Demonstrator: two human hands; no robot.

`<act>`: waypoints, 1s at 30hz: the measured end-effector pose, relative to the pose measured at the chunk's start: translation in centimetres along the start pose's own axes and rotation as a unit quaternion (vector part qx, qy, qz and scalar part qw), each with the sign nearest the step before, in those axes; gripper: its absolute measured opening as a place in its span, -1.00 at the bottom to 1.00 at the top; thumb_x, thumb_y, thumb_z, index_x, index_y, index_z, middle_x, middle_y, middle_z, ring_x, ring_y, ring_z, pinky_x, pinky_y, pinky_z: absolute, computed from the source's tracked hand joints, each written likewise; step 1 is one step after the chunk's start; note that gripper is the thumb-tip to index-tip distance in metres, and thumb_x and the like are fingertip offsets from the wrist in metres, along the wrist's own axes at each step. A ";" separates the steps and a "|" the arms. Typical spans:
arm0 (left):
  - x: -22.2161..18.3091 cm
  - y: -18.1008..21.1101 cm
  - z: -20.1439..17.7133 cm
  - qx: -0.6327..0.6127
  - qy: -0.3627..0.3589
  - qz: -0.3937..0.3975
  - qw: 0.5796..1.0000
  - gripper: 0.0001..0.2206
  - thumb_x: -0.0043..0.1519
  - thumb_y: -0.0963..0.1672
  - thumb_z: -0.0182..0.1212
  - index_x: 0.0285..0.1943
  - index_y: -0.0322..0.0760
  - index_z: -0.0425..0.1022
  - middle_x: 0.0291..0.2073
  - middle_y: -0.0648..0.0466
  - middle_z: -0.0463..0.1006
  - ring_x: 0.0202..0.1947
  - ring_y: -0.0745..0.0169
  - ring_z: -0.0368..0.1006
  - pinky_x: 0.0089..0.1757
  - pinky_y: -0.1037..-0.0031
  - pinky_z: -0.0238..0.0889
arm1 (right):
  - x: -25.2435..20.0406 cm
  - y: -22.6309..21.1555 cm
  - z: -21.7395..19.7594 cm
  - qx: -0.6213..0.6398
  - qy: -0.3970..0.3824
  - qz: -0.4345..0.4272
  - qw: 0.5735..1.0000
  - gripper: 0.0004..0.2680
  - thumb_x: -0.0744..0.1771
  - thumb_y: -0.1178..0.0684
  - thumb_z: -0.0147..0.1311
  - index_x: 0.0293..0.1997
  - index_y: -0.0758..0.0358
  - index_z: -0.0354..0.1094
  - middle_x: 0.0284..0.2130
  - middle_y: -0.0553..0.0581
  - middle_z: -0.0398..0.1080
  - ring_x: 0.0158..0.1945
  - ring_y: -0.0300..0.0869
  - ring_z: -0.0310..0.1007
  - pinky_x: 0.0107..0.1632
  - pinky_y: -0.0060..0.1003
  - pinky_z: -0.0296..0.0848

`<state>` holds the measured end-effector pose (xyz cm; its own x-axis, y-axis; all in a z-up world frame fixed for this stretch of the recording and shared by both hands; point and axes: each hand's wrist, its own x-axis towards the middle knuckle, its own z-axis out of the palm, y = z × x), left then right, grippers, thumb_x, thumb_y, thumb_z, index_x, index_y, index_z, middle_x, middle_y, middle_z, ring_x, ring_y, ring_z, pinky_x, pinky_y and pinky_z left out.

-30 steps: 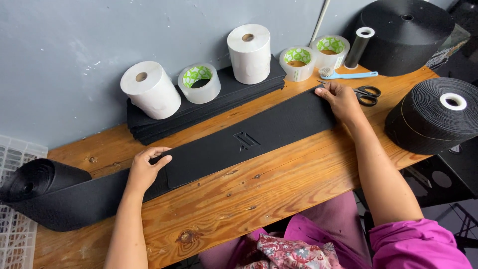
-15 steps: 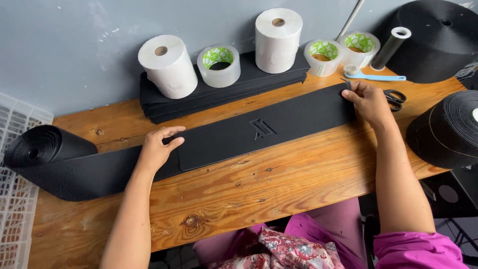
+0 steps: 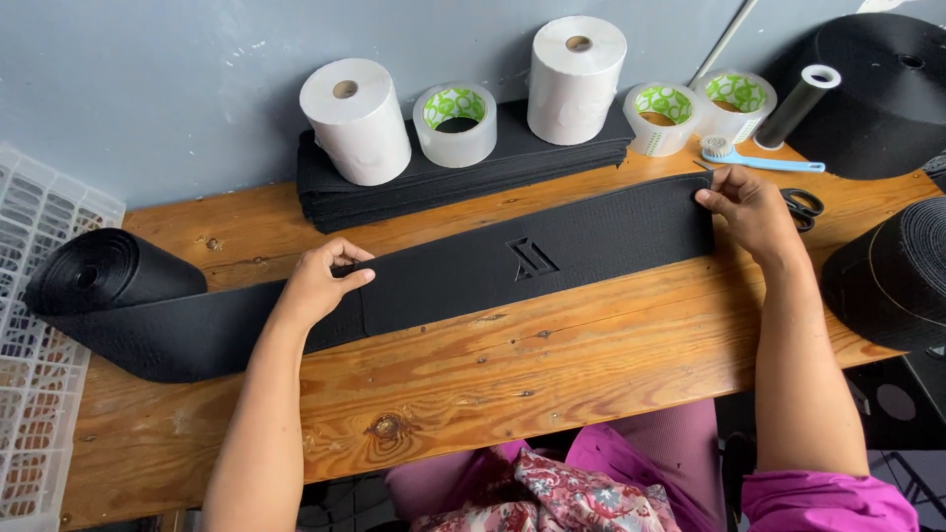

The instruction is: Measuring, marking, and cutting a black fabric strap on a wooden workbench using a template and scissors.

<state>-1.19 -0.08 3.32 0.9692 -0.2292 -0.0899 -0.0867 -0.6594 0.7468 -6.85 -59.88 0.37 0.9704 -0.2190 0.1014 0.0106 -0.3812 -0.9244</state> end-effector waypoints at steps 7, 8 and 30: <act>0.4 -0.8 -0.1 -0.014 -0.054 0.024 0.998 -0.67 0.13 -0.20 0.39 0.09 -0.05 0.63 0.02 0.24 0.67 0.09 0.38 0.49 0.16 0.53 0.22 | 0.1 0.3 0.0 -0.026 0.004 -0.024 0.999 -0.83 0.42 0.19 0.10 -0.24 0.02 0.17 -0.42 -0.18 0.11 -0.31 -0.42 0.05 -0.18 -0.51 0.05; 0.3 -0.7 -0.1 0.010 -0.057 0.029 0.998 -0.69 0.13 -0.18 0.40 0.07 -0.06 0.65 0.03 0.20 0.65 0.09 0.31 0.49 0.15 0.47 0.22 | 0.1 0.3 0.1 -0.031 0.006 -0.022 0.999 -0.83 0.43 0.18 0.10 -0.25 0.02 0.17 -0.42 -0.18 0.11 -0.31 -0.41 0.05 -0.16 -0.51 0.05; 0.0 -0.3 0.2 0.026 -0.048 0.022 0.998 -0.84 0.16 -0.15 0.37 -0.09 -0.10 0.63 -0.11 0.27 0.65 -0.02 0.34 0.46 0.11 0.48 0.18 | 0.3 0.6 0.2 -0.020 -0.009 -0.008 1.000 -0.84 0.45 0.15 0.05 -0.26 0.02 0.17 -0.44 -0.18 0.12 -0.35 -0.43 0.05 -0.23 -0.52 0.02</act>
<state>-1.16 -0.03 3.03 0.9378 -0.3247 -0.1228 -0.1425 -0.6826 0.7168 -6.51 -60.01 -0.26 0.9744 -0.1971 0.1083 0.0158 -0.4205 -0.9072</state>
